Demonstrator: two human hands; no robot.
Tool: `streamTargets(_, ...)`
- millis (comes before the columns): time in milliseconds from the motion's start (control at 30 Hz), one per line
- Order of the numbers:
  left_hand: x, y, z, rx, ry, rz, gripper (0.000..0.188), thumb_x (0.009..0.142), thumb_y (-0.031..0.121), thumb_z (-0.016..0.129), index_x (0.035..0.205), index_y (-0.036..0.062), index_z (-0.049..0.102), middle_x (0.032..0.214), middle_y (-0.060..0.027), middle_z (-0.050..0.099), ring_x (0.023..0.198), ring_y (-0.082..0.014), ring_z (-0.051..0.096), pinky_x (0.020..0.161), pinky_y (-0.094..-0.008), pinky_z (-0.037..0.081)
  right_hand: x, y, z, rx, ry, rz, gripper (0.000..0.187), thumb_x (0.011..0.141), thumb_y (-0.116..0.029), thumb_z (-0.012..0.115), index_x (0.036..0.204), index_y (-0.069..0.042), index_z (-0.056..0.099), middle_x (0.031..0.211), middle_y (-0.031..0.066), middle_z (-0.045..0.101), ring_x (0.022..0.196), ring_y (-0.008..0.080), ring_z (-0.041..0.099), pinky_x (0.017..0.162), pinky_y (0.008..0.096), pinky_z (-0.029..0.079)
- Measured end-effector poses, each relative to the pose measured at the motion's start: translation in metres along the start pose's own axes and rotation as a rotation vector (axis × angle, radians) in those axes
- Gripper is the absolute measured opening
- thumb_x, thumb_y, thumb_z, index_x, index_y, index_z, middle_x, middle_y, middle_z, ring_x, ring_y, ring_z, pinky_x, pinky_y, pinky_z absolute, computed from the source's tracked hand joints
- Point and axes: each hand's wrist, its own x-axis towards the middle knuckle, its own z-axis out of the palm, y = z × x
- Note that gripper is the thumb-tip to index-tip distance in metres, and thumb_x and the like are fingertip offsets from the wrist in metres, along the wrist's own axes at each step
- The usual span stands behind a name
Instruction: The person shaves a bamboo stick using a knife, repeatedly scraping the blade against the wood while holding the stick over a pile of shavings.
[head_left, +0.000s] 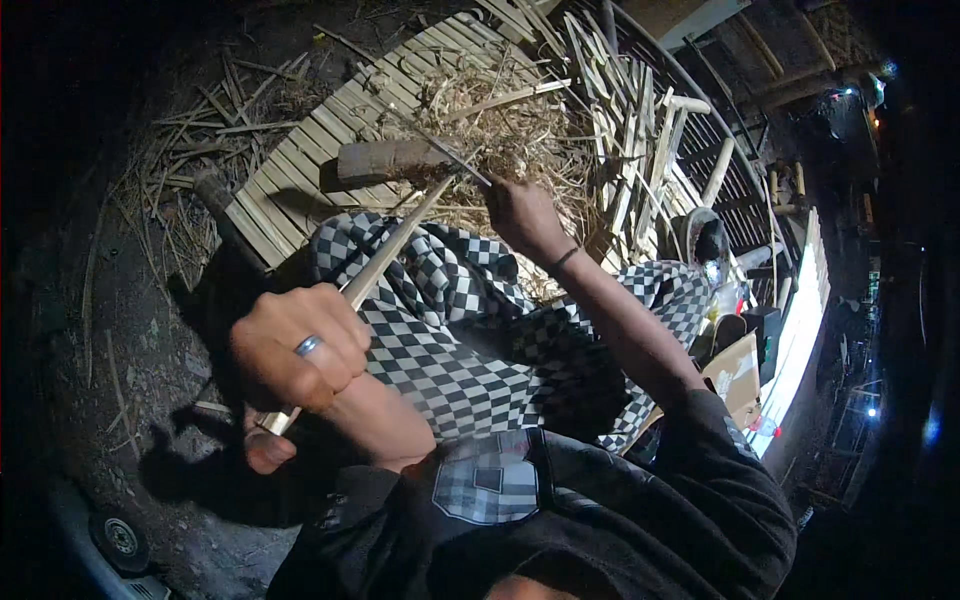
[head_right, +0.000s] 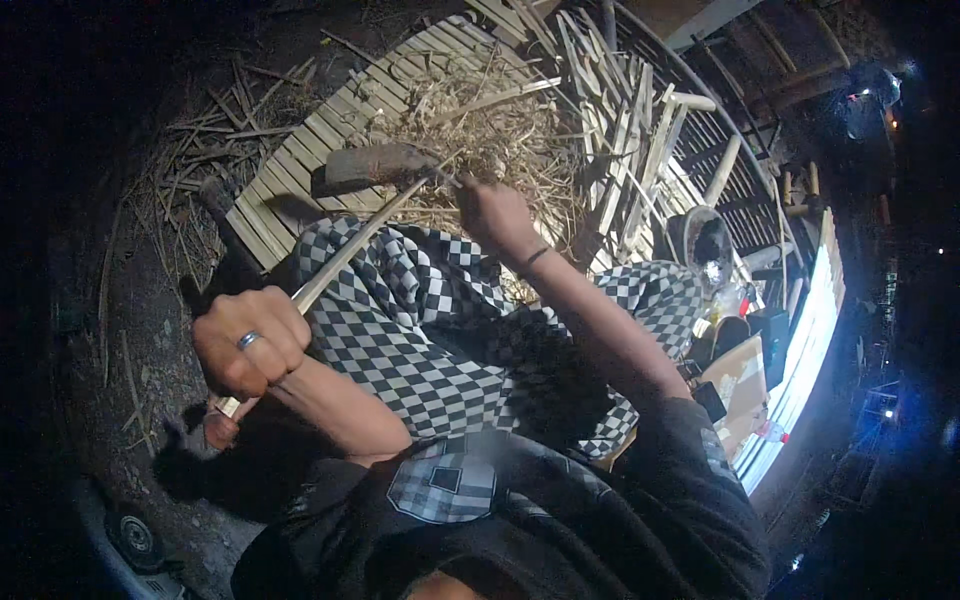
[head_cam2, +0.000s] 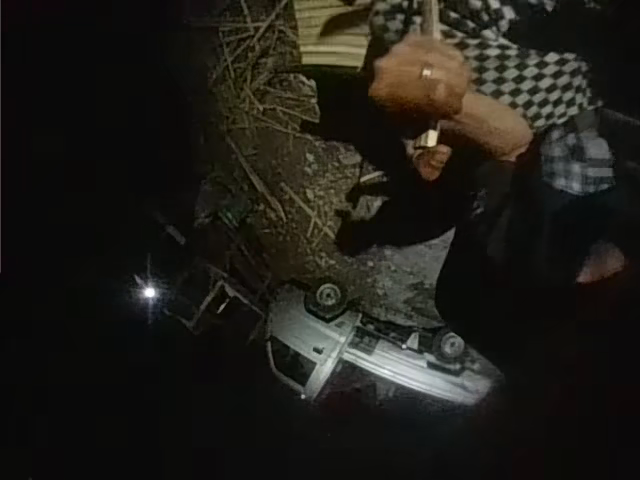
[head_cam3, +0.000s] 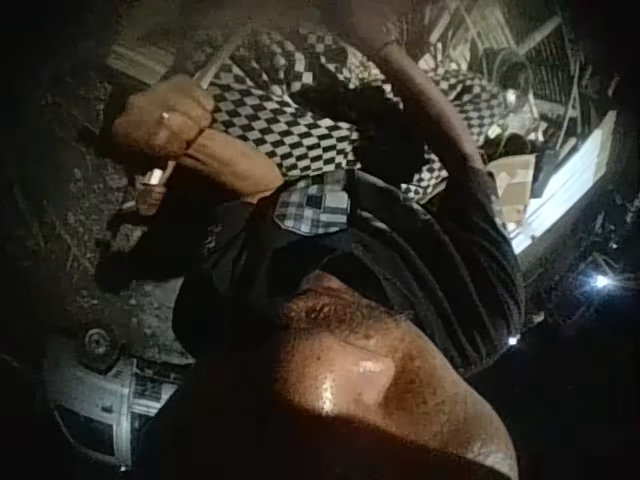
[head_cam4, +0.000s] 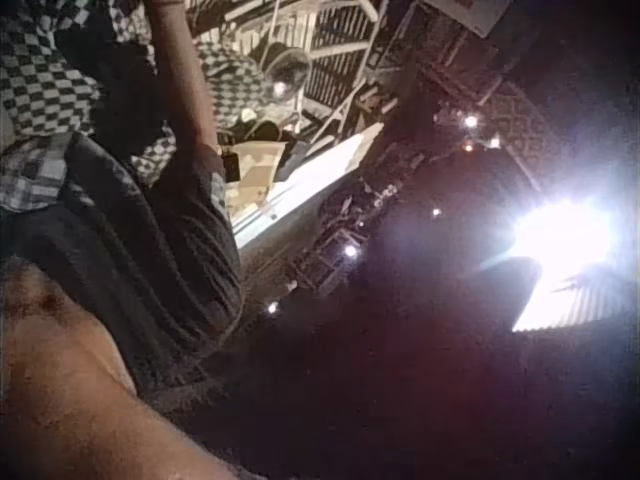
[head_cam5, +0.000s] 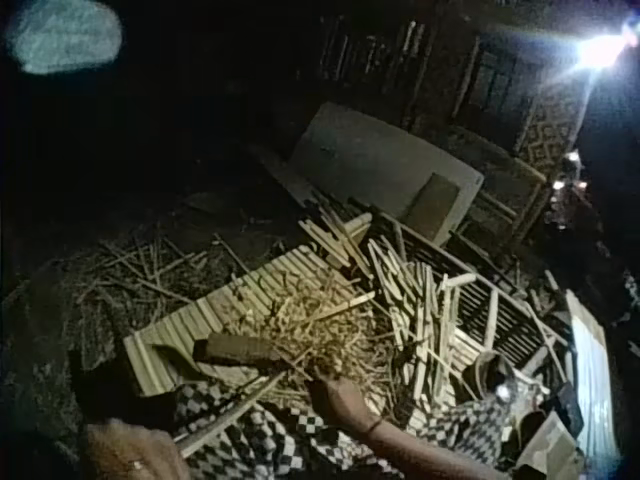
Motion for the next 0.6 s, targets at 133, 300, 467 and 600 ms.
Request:
streamTargets(133, 0.001, -0.002, -0.006, -0.006, -0.039, -0.015, 0.042, 0.07, 0.029, 0.067, 0.051, -0.0003, 0.044, 0.043, -0.0038, 0.038, 0.029, -0.0165, 0.036, 0.031, -0.0275, 0.023, 0.024, 0.035, 0.016, -0.083, 0.016, 0.002, 0.018, 0.09, -0.022, 0.057, 0.088, -0.005, 0.062, 0.068, 0.0219, 0.063, 0.065, 0.0413, 0.065, 0.058, 0.05, 0.051)
streamTargets(300, 0.005, 0.001, -0.003, 0.0, -0.038, 0.002, 0.043, 0.072, 0.03, 0.066, 0.05, 0.0007, 0.043, 0.042, -0.0033, 0.038, 0.028, -0.0157, 0.034, 0.03, -0.0276, 0.022, 0.016, 0.049, 0.03, 0.005, 0.037, 0.064, 0.019, 0.089, -0.024, 0.057, 0.089, -0.005, 0.063, 0.07, 0.0221, 0.064, 0.067, 0.0413, 0.065, 0.058, 0.0494, 0.052)
streamTargets(467, 0.009, -0.001, 0.011, 0.175, 0.248, 0.012, 0.045, 0.078, 0.037, 0.062, 0.055, 0.0085, 0.037, 0.041, 0.0008, 0.036, 0.029, -0.0118, 0.03, 0.03, -0.026, 0.021, 0.021, 0.066, 0.034, -0.157, -0.052, 0.188, 0.02, 0.085, -0.021, 0.06, 0.093, -0.002, 0.064, 0.073, 0.0224, 0.064, 0.071, 0.0426, 0.066, 0.062, 0.0492, 0.054)
streamTargets(600, 0.024, 0.022, 0.034, 0.359, 0.612, 0.118, 0.045, 0.087, 0.049, 0.056, 0.064, 0.0172, 0.033, 0.041, 0.0048, 0.026, 0.035, -0.0057, 0.015, 0.039, -0.025, 0.013, 0.01, 0.086, 0.063, 0.037, 0.031, 0.221, 0.023, 0.081, -0.016, 0.063, 0.094, 0.002, 0.065, 0.078, 0.0273, 0.065, 0.077, 0.0461, 0.066, 0.069, 0.0516, 0.054)
